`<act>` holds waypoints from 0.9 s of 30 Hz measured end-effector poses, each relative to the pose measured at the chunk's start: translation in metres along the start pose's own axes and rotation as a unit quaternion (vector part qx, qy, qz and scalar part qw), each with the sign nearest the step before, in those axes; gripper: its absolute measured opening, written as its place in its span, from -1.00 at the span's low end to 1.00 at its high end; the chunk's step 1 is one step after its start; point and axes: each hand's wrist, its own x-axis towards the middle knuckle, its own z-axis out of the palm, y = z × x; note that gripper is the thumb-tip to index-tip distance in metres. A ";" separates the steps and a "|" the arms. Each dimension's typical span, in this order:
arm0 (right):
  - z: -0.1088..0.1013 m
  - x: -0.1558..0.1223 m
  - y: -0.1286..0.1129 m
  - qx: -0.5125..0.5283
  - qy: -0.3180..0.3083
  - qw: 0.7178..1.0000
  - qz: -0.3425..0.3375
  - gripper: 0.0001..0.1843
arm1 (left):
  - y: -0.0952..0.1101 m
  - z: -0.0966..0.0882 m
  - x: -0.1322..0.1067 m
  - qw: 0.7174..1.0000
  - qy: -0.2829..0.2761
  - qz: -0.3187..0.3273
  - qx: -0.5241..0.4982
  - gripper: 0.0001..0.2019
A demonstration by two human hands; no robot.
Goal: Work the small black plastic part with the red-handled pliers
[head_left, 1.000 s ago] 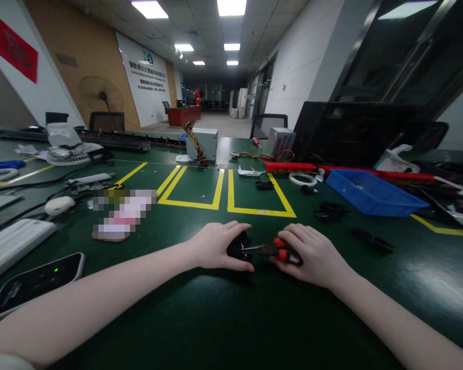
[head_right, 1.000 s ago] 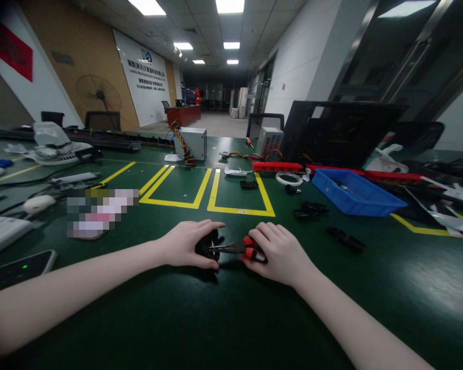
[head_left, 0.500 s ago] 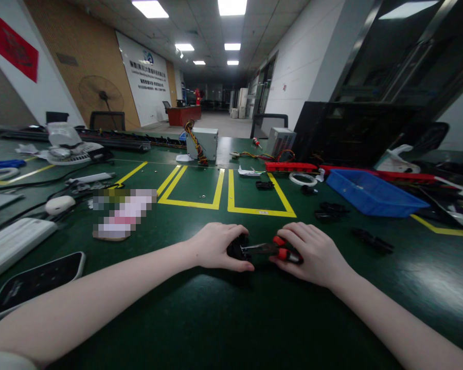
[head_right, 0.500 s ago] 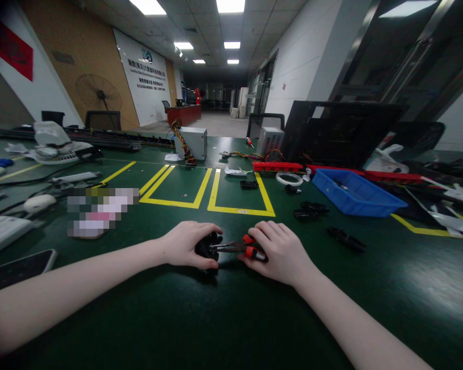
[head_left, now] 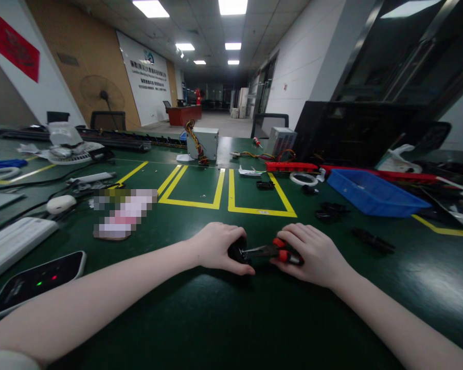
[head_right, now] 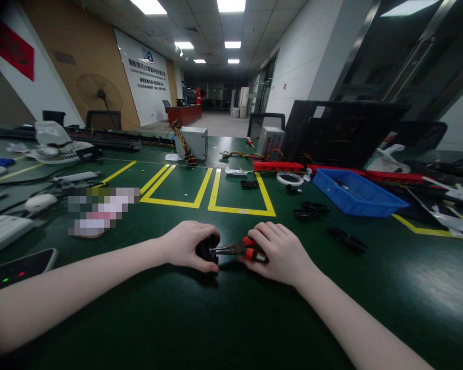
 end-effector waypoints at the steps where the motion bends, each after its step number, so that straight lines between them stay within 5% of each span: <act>1: 0.000 0.000 0.000 0.002 0.002 1.000 -0.002 -0.62 | 0.000 0.000 0.000 1.000 0.002 0.001 0.000 -0.40; 27: -0.004 0.001 -0.003 0.039 0.024 0.999 0.017 -0.60 | 0.001 -0.001 0.000 1.000 -0.008 -0.009 0.004 -0.40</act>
